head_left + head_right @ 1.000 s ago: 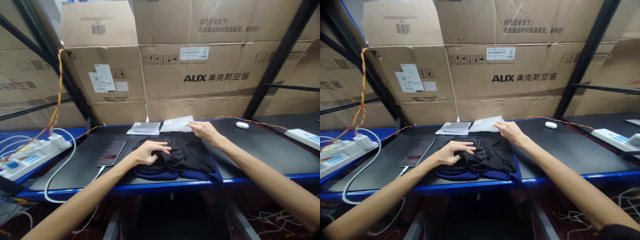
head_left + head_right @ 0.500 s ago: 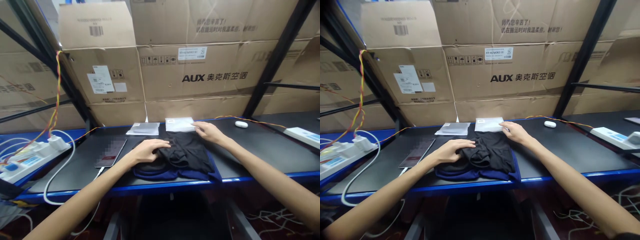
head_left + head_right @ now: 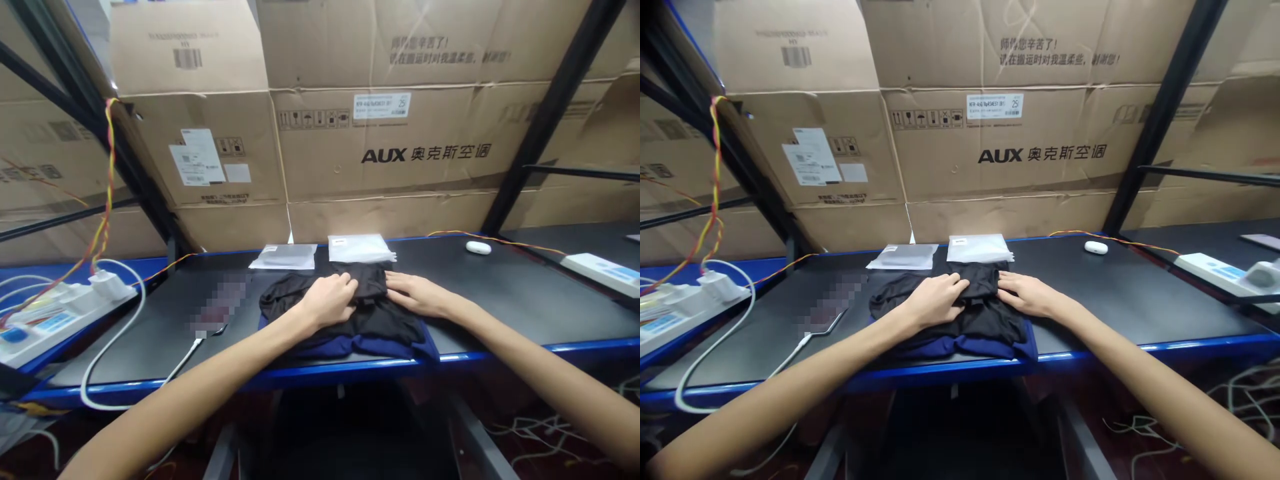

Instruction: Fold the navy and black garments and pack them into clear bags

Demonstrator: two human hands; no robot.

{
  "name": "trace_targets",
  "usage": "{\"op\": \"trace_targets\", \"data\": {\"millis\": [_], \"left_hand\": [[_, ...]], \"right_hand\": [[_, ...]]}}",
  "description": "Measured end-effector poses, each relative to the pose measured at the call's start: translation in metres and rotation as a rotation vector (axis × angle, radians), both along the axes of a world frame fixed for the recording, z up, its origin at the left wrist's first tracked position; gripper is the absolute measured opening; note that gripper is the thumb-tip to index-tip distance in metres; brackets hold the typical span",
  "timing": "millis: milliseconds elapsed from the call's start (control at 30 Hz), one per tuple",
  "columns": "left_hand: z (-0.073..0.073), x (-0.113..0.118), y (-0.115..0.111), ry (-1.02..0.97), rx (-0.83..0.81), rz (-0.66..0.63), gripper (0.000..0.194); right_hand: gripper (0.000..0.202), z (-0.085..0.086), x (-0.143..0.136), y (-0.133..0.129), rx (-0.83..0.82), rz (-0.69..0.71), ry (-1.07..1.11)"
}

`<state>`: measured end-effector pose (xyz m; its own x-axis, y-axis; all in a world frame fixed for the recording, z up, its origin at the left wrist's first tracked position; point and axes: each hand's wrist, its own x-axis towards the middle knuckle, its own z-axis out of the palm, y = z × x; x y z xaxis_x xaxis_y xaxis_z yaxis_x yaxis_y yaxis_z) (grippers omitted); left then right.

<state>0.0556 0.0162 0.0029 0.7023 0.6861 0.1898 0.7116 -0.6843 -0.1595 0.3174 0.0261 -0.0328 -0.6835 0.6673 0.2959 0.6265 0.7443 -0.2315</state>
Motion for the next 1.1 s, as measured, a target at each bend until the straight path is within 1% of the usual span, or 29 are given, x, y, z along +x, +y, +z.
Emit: {"op": "trace_targets", "data": {"millis": [67, 100, 167, 233, 300, 367, 500, 567, 633, 733, 800, 867, 967, 1033, 1100], "left_hand": [[-0.001, -0.004, -0.002, 0.001, -0.019, -0.047, 0.046], [0.002, -0.009, -0.002, -0.018, -0.035, -0.065, 0.052], [0.013, -0.022, 0.0, -0.049, -0.098, -0.125, 0.062], [0.025, -0.035, 0.005, -0.034, -0.187, -0.234, 0.065], [0.032, -0.044, 0.012, -0.018, -0.237, -0.321, 0.069], [0.033, -0.048, 0.021, -0.03, -0.225, -0.361, 0.073], [0.02, -0.043, 0.035, -0.047, -0.172, -0.406, 0.067], [0.014, -0.039, 0.039, -0.023, -0.152, -0.391, 0.062], [0.011, -0.035, 0.041, 0.028, -0.124, -0.362, 0.057], [0.013, -0.027, 0.041, 0.072, -0.097, -0.321, 0.049], [0.017, -0.018, 0.038, 0.036, -0.086, -0.266, 0.043], [0.022, -0.006, 0.032, -0.052, -0.059, -0.174, 0.036], [0.026, 0.016, 0.018, -0.184, -0.01, -0.014, 0.034], [0.023, 0.032, 0.009, -0.186, -0.014, 0.058, 0.033], [0.017, 0.046, 0.001, -0.144, -0.038, 0.09, 0.032]], "right_hand": [[0.041, 0.001, 0.001, -0.001, -0.029, 0.014, -0.001], [0.042, 0.001, 0.001, -0.002, -0.041, 0.011, -0.002], [0.043, 0.001, 0.003, -0.002, -0.065, -0.001, -0.009], [0.044, 0.0, 0.006, -0.002, -0.087, -0.014, -0.024], [0.045, -0.001, 0.011, -0.002, -0.108, -0.048, -0.036], [0.047, -0.004, 0.018, -0.002, -0.114, -0.097, -0.037], [0.053, -0.008, 0.027, -0.006, -0.109, -0.131, -0.024], [0.054, -0.01, 0.028, -0.008, -0.115, -0.131, -0.024], [0.055, -0.01, 0.027, -0.01, -0.122, -0.135, -0.028], [0.056, -0.011, 0.025, -0.01, -0.136, -0.139, -0.041], [0.056, -0.011, 0.025, -0.01, -0.131, -0.138, -0.029], [0.054, -0.012, 0.026, -0.009, -0.114, -0.135, 0.0], [0.048, -0.011, 0.028, -0.007, -0.091, -0.135, 0.058], [0.045, -0.01, 0.029, -0.006, -0.073, -0.141, 0.113], [0.043, -0.01, 0.031, -0.004, -0.045, -0.161, 0.162]]}}
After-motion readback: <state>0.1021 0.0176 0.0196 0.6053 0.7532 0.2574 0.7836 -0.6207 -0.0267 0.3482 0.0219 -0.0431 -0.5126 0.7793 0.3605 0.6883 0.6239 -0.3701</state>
